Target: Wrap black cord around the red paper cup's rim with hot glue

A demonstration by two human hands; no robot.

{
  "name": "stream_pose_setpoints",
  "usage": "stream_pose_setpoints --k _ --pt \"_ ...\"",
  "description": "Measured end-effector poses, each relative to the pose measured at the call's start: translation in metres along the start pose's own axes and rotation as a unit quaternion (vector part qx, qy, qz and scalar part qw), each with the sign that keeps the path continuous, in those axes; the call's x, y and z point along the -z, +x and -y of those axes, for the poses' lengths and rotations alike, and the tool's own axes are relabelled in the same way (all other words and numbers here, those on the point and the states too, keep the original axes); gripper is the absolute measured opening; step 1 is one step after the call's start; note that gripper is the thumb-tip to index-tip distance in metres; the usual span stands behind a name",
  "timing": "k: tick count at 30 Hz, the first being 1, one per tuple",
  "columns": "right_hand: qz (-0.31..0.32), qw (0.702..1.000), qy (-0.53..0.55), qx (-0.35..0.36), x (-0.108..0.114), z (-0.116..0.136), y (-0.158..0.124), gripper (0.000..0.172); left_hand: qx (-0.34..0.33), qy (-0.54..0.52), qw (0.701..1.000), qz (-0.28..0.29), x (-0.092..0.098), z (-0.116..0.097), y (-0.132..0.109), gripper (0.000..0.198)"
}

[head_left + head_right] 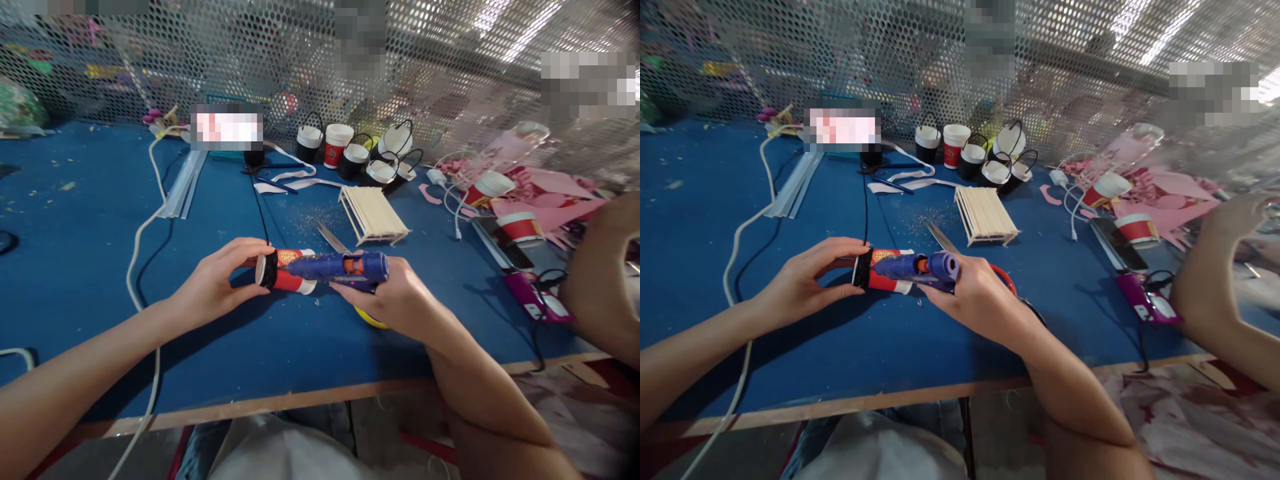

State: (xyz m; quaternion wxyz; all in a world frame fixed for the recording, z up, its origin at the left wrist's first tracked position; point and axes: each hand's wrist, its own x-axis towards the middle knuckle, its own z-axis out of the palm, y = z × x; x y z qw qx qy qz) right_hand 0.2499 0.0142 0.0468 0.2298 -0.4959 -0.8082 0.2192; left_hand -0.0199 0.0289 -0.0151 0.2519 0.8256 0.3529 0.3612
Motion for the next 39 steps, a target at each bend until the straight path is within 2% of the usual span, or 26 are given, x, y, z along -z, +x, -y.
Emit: stream_pose_setpoints --k 6,11,16,23,30,35,39 --pt "-0.033 0.999 0.015 -0.02 -0.0026 -0.0019 0.0027 0.018 -0.034 0.063 0.997 0.011 0.0027 -0.0012 -0.0005 0.043" --pt "-0.002 1.0 -0.004 -0.028 0.0015 0.0001 -0.0004 0.02 -0.051 0.104 0.993 0.006 0.0028 -0.0017 0.0003 0.037" --pt "-0.016 0.999 0.009 -0.034 0.0004 -0.0009 0.0033 0.021 -0.061 0.118 0.991 0.008 0.0028 -0.0038 0.0004 0.034" --pt "-0.005 0.998 -0.004 -0.069 0.0049 0.0038 0.0025 0.023 -0.088 0.135 0.987 0.007 0.0035 -0.0069 0.0007 0.033" --pt "-0.03 0.997 0.027 -0.068 -0.0036 -0.0039 0.0065 0.024 -0.091 0.147 0.985 0.013 0.0021 -0.0049 -0.0021 0.031" --pt "-0.005 0.997 -0.013 -0.078 0.0024 -0.0005 0.0037 0.025 -0.112 0.168 0.979 0.014 0.0028 -0.0043 -0.0024 0.032" --pt "-0.023 0.998 -0.006 -0.052 -0.0013 -0.0033 0.0066 0.025 -0.12 0.168 0.978 0.015 0.0027 -0.0051 -0.0026 0.032"
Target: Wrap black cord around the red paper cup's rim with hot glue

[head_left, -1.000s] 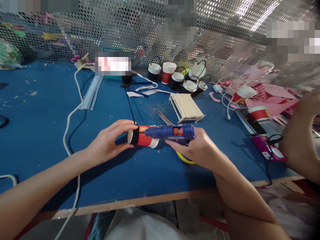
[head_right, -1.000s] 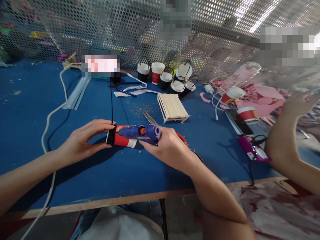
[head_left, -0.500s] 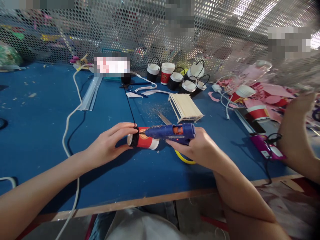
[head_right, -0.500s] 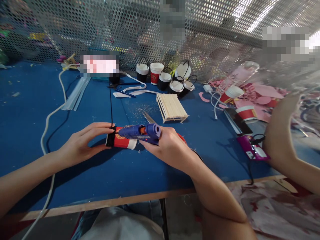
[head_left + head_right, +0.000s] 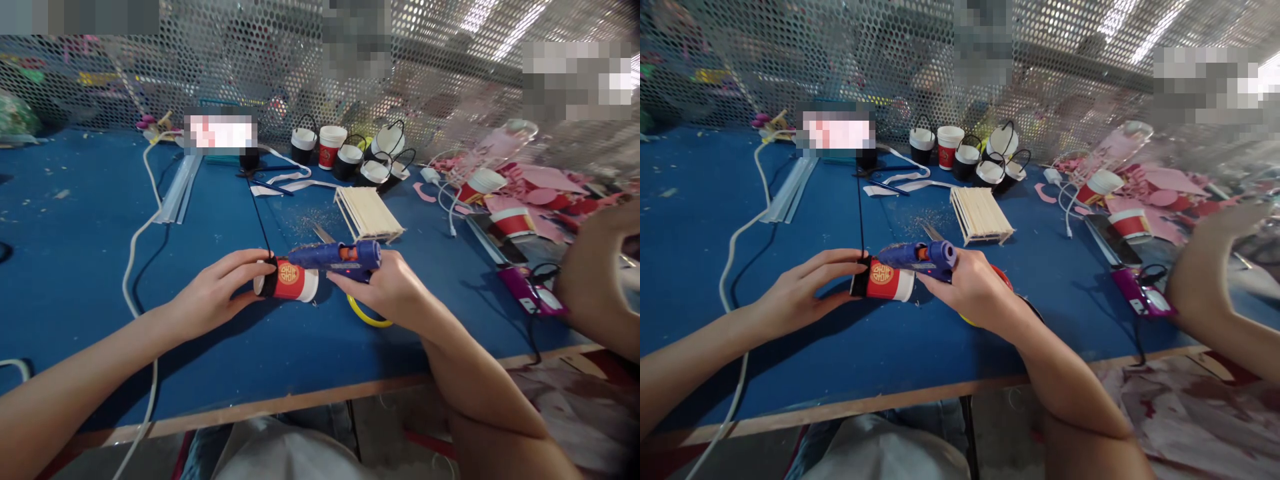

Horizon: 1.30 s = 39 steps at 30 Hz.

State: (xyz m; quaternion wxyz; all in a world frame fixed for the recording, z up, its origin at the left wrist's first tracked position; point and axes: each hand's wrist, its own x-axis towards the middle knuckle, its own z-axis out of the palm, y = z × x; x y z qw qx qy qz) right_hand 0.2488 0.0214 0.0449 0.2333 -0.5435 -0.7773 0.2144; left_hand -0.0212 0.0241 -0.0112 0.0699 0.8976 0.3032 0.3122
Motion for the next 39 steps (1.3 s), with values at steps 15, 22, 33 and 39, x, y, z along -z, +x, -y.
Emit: stream_pose_setpoints --k 15,22,33,39 --pt "-0.007 0.999 0.021 0.035 -0.0031 -0.0006 0.0018 0.024 -0.027 0.033 0.999 0.003 0.0004 -0.0015 0.001 0.03" --pt "0.008 0.999 0.016 0.036 0.0003 0.0005 -0.0009 0.021 -0.029 0.036 0.999 0.0 0.0004 -0.0009 0.0016 0.03" --pt "-0.023 0.997 0.036 0.058 -0.0047 -0.0025 -0.0029 0.018 -0.004 0.009 1.0 0.003 0.0008 -0.0006 0.0011 0.035" --pt "-0.015 0.998 0.037 0.04 -0.0019 0.0012 -0.0051 0.02 0.039 -0.037 0.999 -0.002 0.0005 0.0009 0.0003 0.042"
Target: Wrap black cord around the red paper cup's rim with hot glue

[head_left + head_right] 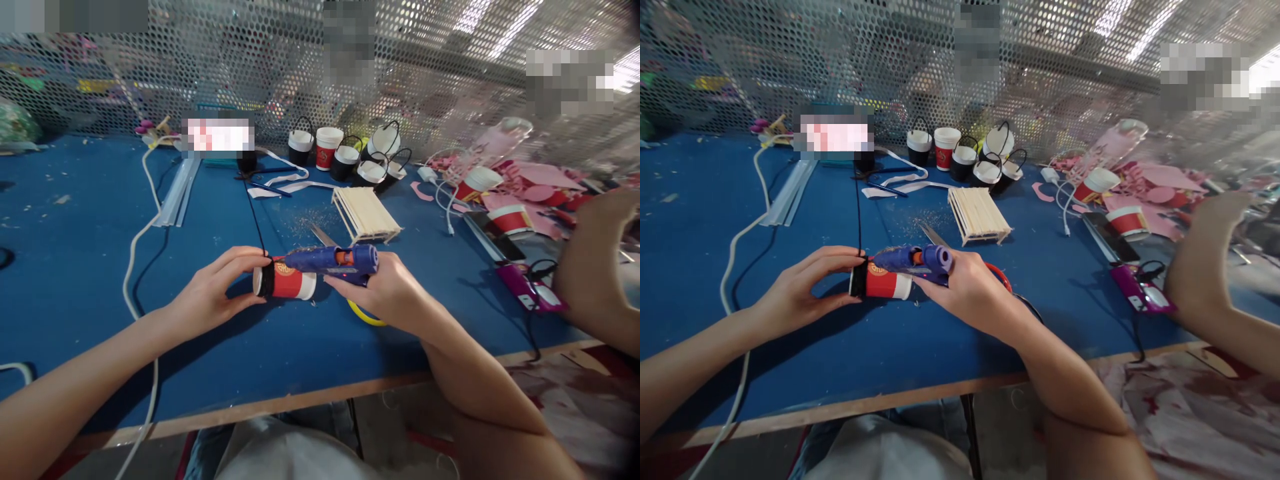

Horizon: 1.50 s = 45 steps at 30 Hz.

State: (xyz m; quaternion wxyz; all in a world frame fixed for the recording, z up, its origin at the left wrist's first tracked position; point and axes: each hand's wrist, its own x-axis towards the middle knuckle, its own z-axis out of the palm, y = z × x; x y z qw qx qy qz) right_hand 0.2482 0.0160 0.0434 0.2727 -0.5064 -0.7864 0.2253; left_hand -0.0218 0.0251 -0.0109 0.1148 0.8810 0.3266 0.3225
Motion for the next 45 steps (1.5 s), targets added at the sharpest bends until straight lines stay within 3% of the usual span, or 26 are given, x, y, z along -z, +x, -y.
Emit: stream_pose_setpoints --k 7,14,24,35,45 --pt "0.023 0.999 -0.027 -0.008 0.0055 0.0092 -0.0003 0.017 0.052 -0.108 0.993 0.004 -0.0024 0.0022 0.0 0.05" --pt "0.012 0.997 -0.06 0.038 0.0031 0.0046 -0.0032 0.014 0.135 -0.214 0.967 0.011 -0.0042 0.002 -0.0004 0.05" --pt "0.019 0.993 -0.095 0.069 0.0036 0.0038 -0.0055 0.011 0.21 -0.253 0.944 0.021 -0.0037 0.0019 -0.0002 0.053" --pt "0.024 0.997 -0.067 0.042 0.0035 0.0034 -0.0049 0.012 0.193 -0.235 0.952 0.011 -0.0031 0.0026 -0.0005 0.052" --pt "0.019 0.999 -0.026 0.004 0.0014 0.0014 -0.0009 0.022 0.085 -0.161 0.983 -0.011 -0.0031 -0.0007 0.0009 0.047"
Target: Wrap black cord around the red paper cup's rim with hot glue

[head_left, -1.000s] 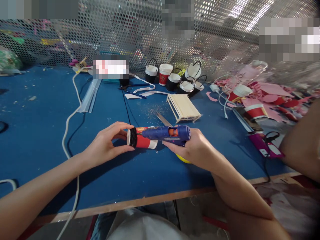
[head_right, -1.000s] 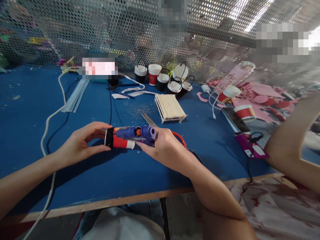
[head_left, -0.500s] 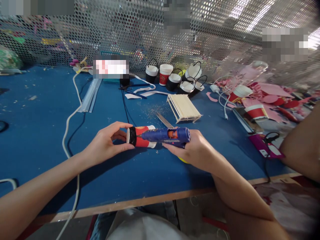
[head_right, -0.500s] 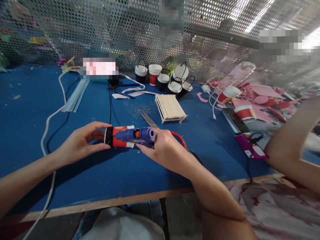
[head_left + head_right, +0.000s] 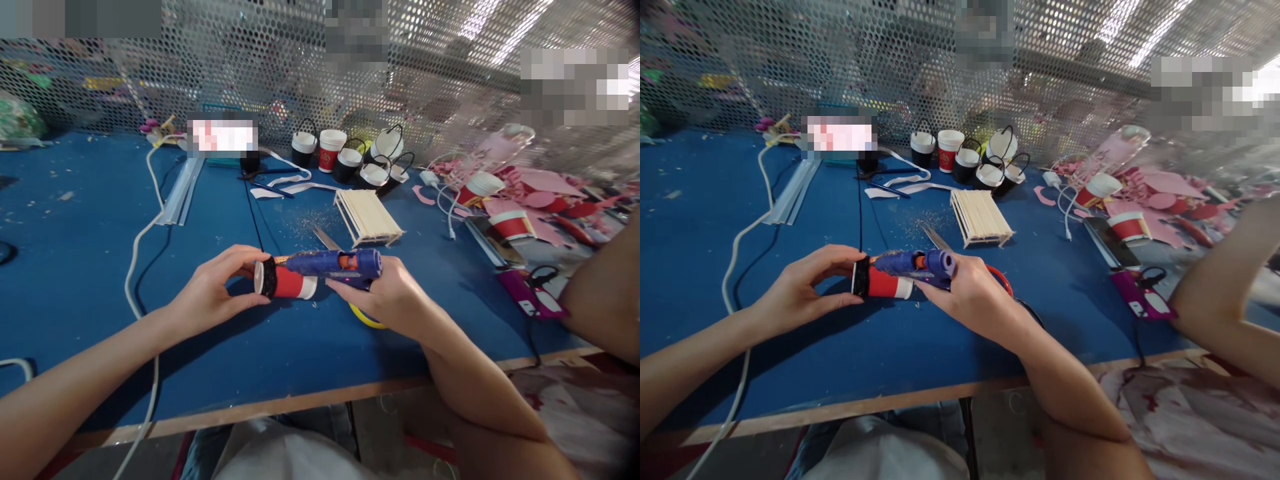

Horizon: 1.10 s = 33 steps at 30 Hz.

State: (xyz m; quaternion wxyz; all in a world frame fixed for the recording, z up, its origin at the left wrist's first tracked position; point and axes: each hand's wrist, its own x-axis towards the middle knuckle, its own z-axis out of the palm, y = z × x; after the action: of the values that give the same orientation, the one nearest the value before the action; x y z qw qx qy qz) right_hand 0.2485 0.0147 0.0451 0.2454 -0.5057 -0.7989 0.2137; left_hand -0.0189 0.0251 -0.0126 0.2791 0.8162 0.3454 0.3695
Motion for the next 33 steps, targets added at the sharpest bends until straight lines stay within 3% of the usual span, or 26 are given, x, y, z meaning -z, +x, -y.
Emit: stream_pose_setpoints --k 9,22,28,33 --pt "-0.02 0.999 0.026 -0.011 -0.005 -0.005 0.003 0.025 -0.08 0.169 0.982 0.008 0.001 -0.004 -0.001 0.042" --pt "0.005 0.998 0.052 -0.045 -0.003 -0.004 0.007 0.028 -0.116 0.208 0.971 0.012 0.0 -0.002 -0.002 0.028" --pt "0.014 0.994 0.048 -0.1 0.0 -0.005 0.003 0.03 -0.134 0.228 0.964 0.011 0.001 -0.003 0.0 0.029" --pt "0.004 0.994 0.051 -0.101 0.011 -0.003 0.002 0.024 -0.135 0.233 0.963 0.003 0.002 -0.002 0.0 0.031"
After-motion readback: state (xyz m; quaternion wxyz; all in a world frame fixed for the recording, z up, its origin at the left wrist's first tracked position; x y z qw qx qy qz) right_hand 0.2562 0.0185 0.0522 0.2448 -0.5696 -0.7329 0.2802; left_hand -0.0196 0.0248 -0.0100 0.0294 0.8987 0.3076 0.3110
